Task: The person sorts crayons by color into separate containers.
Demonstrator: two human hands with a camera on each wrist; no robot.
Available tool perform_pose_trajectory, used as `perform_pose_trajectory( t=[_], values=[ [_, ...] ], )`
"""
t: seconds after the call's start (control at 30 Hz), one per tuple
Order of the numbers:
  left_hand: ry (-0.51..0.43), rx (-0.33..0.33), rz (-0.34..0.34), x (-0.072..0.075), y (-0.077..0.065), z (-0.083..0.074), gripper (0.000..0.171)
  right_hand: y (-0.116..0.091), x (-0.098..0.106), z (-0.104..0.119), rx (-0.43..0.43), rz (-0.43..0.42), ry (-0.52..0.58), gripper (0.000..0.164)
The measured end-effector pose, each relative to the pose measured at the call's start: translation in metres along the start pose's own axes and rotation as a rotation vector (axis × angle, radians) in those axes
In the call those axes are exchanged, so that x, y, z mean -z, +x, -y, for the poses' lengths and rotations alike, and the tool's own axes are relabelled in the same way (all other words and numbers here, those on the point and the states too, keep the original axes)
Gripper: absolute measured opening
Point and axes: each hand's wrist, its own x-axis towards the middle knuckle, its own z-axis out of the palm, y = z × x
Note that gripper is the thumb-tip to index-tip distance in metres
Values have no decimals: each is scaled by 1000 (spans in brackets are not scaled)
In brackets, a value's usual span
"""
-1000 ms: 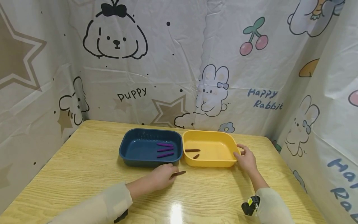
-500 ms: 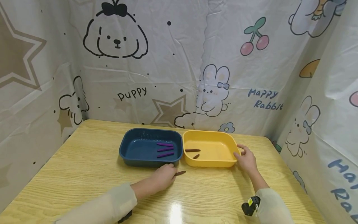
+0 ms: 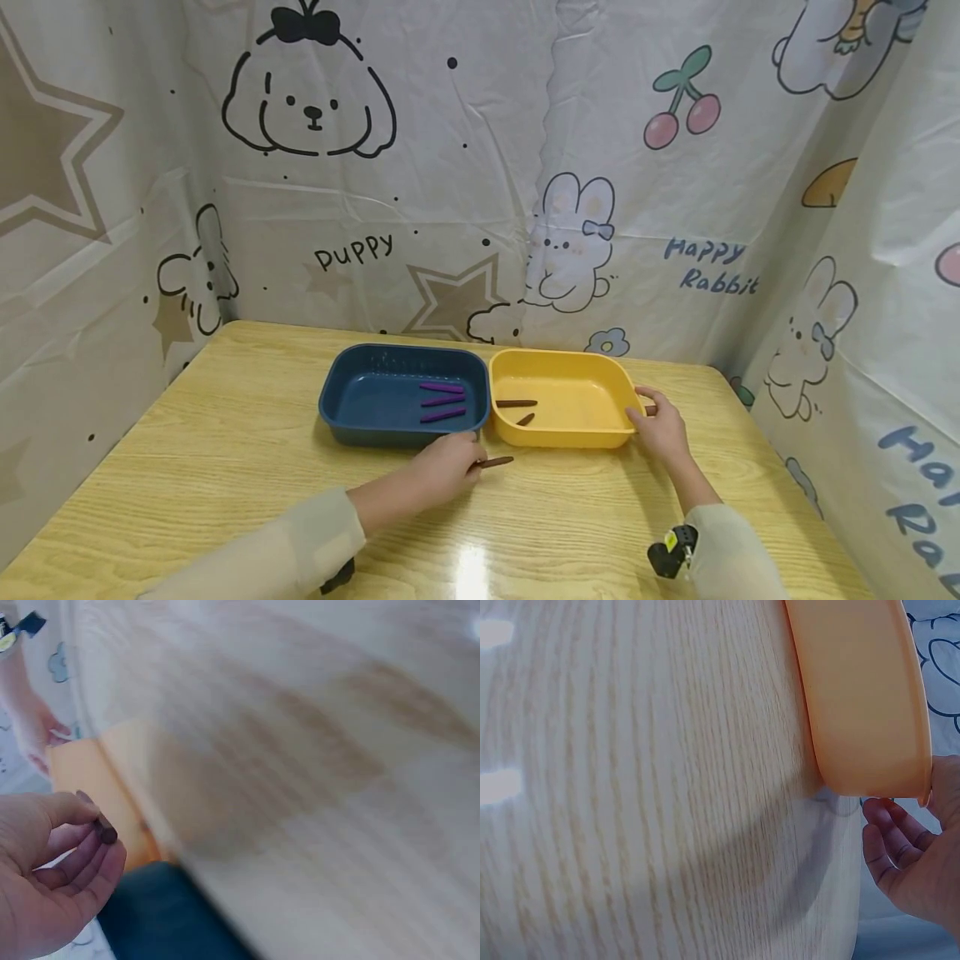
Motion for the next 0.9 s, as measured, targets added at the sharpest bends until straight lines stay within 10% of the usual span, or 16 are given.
perform_pose_trajectory(
  t=[0.5,0.9],
  values=[
    [-307,7,71,44,21,-11,12,-1,1,2,-5,10,4,50],
    [-118,31,57,52,76,-1,15,-4,1,5,-18,7,7,50]
  ],
)
